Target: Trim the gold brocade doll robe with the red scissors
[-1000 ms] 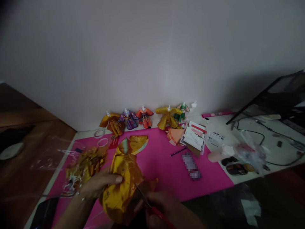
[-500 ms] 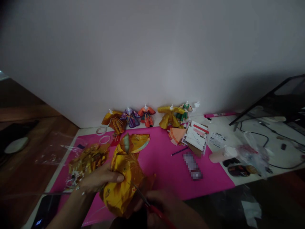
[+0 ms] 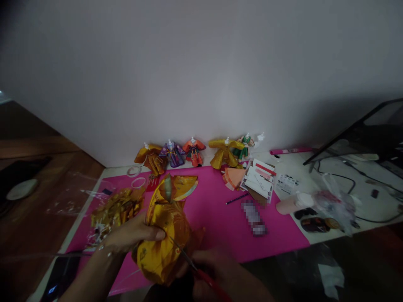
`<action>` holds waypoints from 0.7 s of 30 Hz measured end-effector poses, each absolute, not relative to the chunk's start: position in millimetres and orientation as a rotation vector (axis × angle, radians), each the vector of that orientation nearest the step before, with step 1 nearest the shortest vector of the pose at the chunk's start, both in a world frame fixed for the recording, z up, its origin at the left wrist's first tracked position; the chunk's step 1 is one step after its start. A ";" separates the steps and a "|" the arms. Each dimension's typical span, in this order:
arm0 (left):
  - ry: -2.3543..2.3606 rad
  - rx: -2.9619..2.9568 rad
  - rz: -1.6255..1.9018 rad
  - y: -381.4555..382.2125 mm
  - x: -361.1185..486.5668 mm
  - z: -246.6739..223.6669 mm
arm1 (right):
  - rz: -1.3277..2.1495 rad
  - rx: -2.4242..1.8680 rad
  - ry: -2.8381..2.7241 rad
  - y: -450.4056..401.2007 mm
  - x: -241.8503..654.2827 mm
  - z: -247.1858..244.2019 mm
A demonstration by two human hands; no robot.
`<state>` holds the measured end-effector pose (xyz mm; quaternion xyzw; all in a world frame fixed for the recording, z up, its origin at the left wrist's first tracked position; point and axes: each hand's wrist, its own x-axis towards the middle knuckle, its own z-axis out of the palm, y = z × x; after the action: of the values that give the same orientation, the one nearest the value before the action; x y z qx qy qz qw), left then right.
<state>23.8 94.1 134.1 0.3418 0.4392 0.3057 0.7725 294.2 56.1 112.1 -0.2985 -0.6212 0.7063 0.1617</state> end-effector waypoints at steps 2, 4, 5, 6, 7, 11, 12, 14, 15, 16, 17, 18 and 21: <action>0.932 0.756 0.661 94.5 24.1 134.6 | 2.030 -0.843 -1.733 53.8 289.4 98.6; 0.929 0.762 0.659 94.4 24.0 135.0 | 2.025 -0.858 -1.697 50.7 286.3 83.3; 0.936 0.763 0.658 94.2 23.9 135.0 | 2.029 -0.872 -1.688 49.3 285.9 76.9; 0.951 0.762 0.659 94.0 23.6 134.9 | 2.031 -0.894 -1.682 48.4 286.3 72.5; 0.967 0.762 0.661 93.7 23.4 134.7 | 2.030 -0.915 -1.681 47.9 287.4 70.5; 0.965 0.771 0.663 93.3 22.5 133.5 | 2.047 -0.905 -1.685 51.0 293.1 84.4; 0.962 0.770 0.665 93.2 22.4 133.4 | 2.053 -0.883 -1.692 52.5 293.7 90.9; 0.968 0.767 0.667 93.1 22.6 133.7 | 2.045 -0.871 -1.706 55.5 293.2 102.7; 0.971 0.767 0.668 93.0 22.8 134.1 | 2.039 -0.872 -1.707 56.7 292.3 107.2; 0.969 0.769 0.670 92.9 23.0 134.7 | 2.037 -0.872 -1.697 57.5 291.3 110.3; 0.964 0.774 0.676 92.9 23.2 135.3 | 2.054 -0.860 -1.686 57.9 290.1 111.9; 0.958 0.780 0.685 92.8 23.4 135.8 | 2.078 -0.843 -1.672 57.7 288.9 111.8; 0.939 0.795 0.691 92.8 23.1 136.3 | 2.101 -0.836 -1.631 54.1 285.7 101.0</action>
<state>23.1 92.8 136.3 0.3653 0.4317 0.3175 0.7611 285.7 54.1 101.0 -0.2952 -0.5759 0.7418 0.1759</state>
